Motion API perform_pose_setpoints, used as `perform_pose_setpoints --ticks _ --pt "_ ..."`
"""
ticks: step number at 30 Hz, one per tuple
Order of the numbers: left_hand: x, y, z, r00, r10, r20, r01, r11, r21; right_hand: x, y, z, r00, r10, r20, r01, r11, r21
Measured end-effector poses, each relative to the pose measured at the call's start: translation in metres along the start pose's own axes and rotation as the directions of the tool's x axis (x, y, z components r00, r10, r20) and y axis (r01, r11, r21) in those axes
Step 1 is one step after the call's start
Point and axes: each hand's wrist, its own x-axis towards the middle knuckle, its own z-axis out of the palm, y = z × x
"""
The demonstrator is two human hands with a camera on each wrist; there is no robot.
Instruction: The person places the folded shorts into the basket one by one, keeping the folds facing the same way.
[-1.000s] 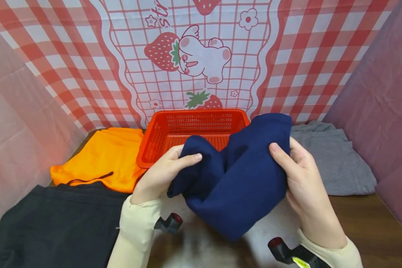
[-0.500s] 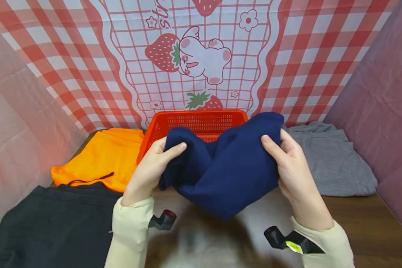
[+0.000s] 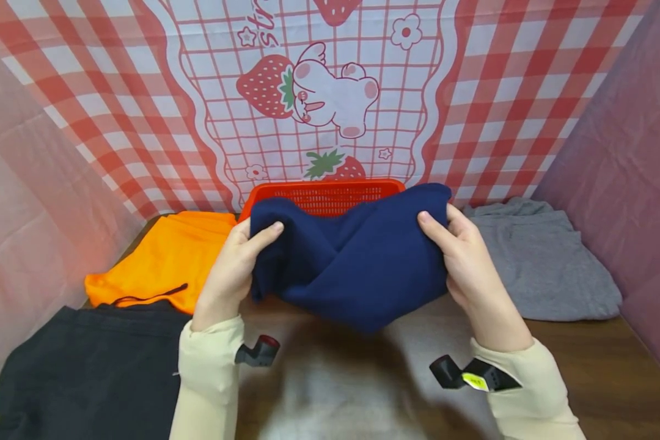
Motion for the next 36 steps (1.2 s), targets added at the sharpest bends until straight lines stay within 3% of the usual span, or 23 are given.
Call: perform_pose_setpoints --ticks 8,20,29,36 --pt "0.005 -0.006 -0.009 0.996 -0.012 -0.084 0.005 0.997 -0.081 0.011 0.004 -0.001 0.998 0.059 -0.013 -0.059 0.997 -0.041" --pt "0.012 -0.010 -0.021 0.992 -0.024 -0.121 0.007 0.990 -0.140 0.027 0.010 -0.008 0.991 0.123 -0.057 -0.126 0.990 -0.066" --pt "0.015 -0.013 -0.029 0.988 -0.051 -0.149 0.025 0.985 -0.169 0.034 0.017 -0.014 0.989 0.139 -0.058 -0.139 0.990 -0.005" --pt "0.019 -0.017 -0.034 0.986 -0.058 -0.153 0.018 0.968 -0.252 0.040 0.018 -0.014 0.981 0.170 -0.094 -0.176 0.982 -0.063"
